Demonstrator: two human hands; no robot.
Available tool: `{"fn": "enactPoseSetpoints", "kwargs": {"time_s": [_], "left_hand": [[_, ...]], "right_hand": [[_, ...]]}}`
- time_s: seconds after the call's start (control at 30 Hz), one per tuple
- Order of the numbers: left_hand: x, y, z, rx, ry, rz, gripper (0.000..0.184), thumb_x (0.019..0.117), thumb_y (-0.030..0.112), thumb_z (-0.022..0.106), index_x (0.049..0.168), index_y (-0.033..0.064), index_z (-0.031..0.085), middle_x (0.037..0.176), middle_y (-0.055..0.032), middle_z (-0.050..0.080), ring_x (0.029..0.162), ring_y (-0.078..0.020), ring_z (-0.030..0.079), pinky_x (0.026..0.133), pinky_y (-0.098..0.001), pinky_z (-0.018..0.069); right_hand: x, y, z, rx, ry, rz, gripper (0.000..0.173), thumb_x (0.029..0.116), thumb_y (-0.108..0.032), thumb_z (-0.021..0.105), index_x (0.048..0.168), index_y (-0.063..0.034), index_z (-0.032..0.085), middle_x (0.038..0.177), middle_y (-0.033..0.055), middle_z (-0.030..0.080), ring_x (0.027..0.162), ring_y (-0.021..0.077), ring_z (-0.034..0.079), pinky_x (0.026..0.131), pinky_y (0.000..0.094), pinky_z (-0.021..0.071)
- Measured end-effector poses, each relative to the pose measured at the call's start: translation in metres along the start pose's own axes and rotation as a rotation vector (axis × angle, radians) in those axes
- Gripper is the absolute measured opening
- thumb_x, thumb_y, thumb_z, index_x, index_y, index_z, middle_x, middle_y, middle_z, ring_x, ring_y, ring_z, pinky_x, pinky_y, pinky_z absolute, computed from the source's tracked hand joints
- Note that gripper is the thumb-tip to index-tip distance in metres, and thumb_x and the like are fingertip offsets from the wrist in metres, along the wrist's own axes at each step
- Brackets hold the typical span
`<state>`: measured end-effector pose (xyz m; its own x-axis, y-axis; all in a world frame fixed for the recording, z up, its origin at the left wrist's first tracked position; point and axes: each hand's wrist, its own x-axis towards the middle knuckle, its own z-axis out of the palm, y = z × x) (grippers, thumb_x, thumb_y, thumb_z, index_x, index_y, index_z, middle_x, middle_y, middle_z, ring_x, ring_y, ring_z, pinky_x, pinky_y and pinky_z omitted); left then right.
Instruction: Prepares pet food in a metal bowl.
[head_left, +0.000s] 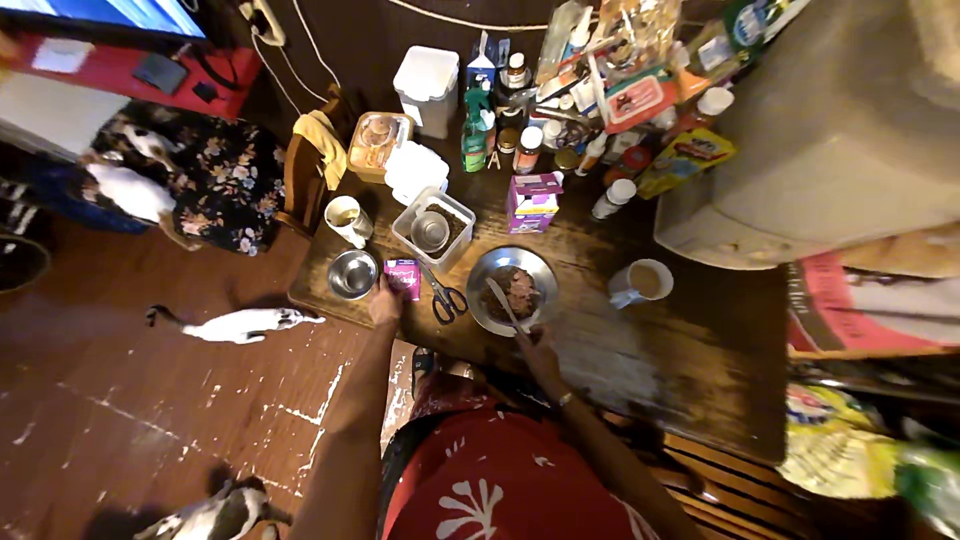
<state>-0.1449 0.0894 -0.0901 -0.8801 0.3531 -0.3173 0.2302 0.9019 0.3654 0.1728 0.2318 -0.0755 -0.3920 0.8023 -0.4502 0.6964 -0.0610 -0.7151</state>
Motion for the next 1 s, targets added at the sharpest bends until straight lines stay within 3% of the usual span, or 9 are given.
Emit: {"fn": "enactPoseSetpoints", "kwargs": {"time_s": [0.1, 0.2, 0.37, 0.47, 0.6, 0.67, 0.77, 0.9, 1.0], "left_hand": [[-0.017, 0.019, -0.011, 0.125, -0.075, -0.042, 0.061, 0.1014, 0.028, 0.062, 0.156, 0.0102, 0.041, 0.153, -0.0229, 0.047, 0.132, -0.0461, 0.054, 0.102, -0.0655, 0.0468], [-0.054, 0.044, -0.025, 0.037, 0.011, 0.033, 0.051, 0.1026, 0.026, 0.060, 0.148, 0.0057, 0.051, 0.140, -0.0266, 0.058, 0.123, -0.0461, 0.060, 0.100, -0.0636, 0.0485], [-0.105, 0.122, -0.021, -0.096, 0.100, 0.610, 0.037, 0.1032, 0.026, 0.059, 0.119, -0.0058, 0.069, 0.115, -0.0245, 0.070, 0.110, -0.0394, 0.068, 0.097, -0.0545, 0.0540], [-0.088, 0.200, -0.007, 0.028, -0.008, 0.855, 0.030, 0.1045, 0.016, 0.056, 0.127, 0.0001, 0.067, 0.128, -0.0223, 0.066, 0.121, -0.0399, 0.063, 0.102, -0.0539, 0.0510], [-0.034, 0.285, 0.007, 0.195, -0.140, 0.752, 0.050, 0.0989, 0.000, 0.054, 0.148, 0.0042, 0.050, 0.151, -0.0209, 0.048, 0.137, -0.0427, 0.048, 0.104, -0.0557, 0.0486], [-0.016, 0.303, 0.007, 0.195, -0.137, 0.678, 0.055, 0.0958, 0.001, 0.059, 0.150, 0.0042, 0.048, 0.149, -0.0228, 0.049, 0.135, -0.0448, 0.049, 0.100, -0.0590, 0.0500], [-0.001, 0.321, -0.008, 0.086, -0.084, 0.642, 0.058, 0.1034, 0.007, 0.051, 0.159, 0.0131, 0.037, 0.147, -0.0229, 0.053, 0.131, -0.0431, 0.055, 0.101, -0.0581, 0.0502], [0.031, 0.333, -0.012, -0.016, -0.091, 0.682, 0.042, 0.1053, 0.013, 0.052, 0.146, 0.0070, 0.053, 0.140, -0.0221, 0.059, 0.129, -0.0403, 0.058, 0.106, -0.0574, 0.0474], [0.050, 0.342, -0.005, 0.142, -0.151, 0.782, 0.029, 0.1025, 0.013, 0.058, 0.129, 0.0069, 0.068, 0.135, -0.0187, 0.064, 0.129, -0.0377, 0.059, 0.106, -0.0573, 0.0471]], "right_hand": [[-0.001, 0.000, -0.003, 0.034, -0.007, 0.017, 0.055, 0.0961, -0.030, 0.072, 0.135, 0.0044, 0.054, 0.128, 0.0270, 0.060, 0.110, 0.0345, 0.066, 0.094, 0.0469, 0.0558], [0.000, 0.004, -0.004, 0.077, -0.019, 0.033, 0.057, 0.0946, -0.031, 0.074, 0.135, 0.0037, 0.053, 0.127, 0.0253, 0.061, 0.111, 0.0330, 0.065, 0.096, 0.0466, 0.0550], [-0.004, 0.007, -0.007, 0.135, -0.039, 0.042, 0.064, 0.0916, -0.035, 0.077, 0.137, 0.0029, 0.052, 0.125, 0.0245, 0.062, 0.112, 0.0341, 0.063, 0.096, 0.0507, 0.0536], [-0.006, 0.009, -0.005, 0.140, -0.005, 0.063, 0.069, 0.0901, -0.041, 0.077, 0.137, 0.0025, 0.053, 0.129, 0.0246, 0.061, 0.117, 0.0353, 0.061, 0.100, 0.0517, 0.0516], [-0.004, 0.006, -0.008, 0.141, 0.085, 0.137, 0.072, 0.0896, -0.042, 0.079, 0.140, 0.0016, 0.052, 0.135, 0.0246, 0.060, 0.121, 0.0351, 0.062, 0.103, 0.0506, 0.0517], [-0.008, 0.007, -0.015, 0.174, 0.108, 0.155, 0.074, 0.0901, -0.041, 0.079, 0.142, 0.0026, 0.051, 0.136, 0.0256, 0.059, 0.120, 0.0353, 0.063, 0.103, 0.0499, 0.0524], [-0.010, 0.015, -0.024, 0.190, 0.139, 0.167, 0.067, 0.0938, -0.040, 0.075, 0.141, 0.0022, 0.052, 0.132, 0.0261, 0.061, 0.115, 0.0366, 0.065, 0.099, 0.0523, 0.0540], [-0.008, 0.030, -0.027, 0.225, 0.181, 0.150, 0.060, 0.0990, -0.037, 0.068, 0.140, 0.0041, 0.052, 0.132, 0.0267, 0.061, 0.116, 0.0364, 0.065, 0.100, 0.0518, 0.0537], [-0.005, 0.035, -0.030, 0.202, 0.190, 0.116, 0.058, 0.0992, -0.036, 0.068, 0.137, 0.0058, 0.053, 0.129, 0.0273, 0.062, 0.113, 0.0367, 0.066, 0.098, 0.0516, 0.0548]]}}
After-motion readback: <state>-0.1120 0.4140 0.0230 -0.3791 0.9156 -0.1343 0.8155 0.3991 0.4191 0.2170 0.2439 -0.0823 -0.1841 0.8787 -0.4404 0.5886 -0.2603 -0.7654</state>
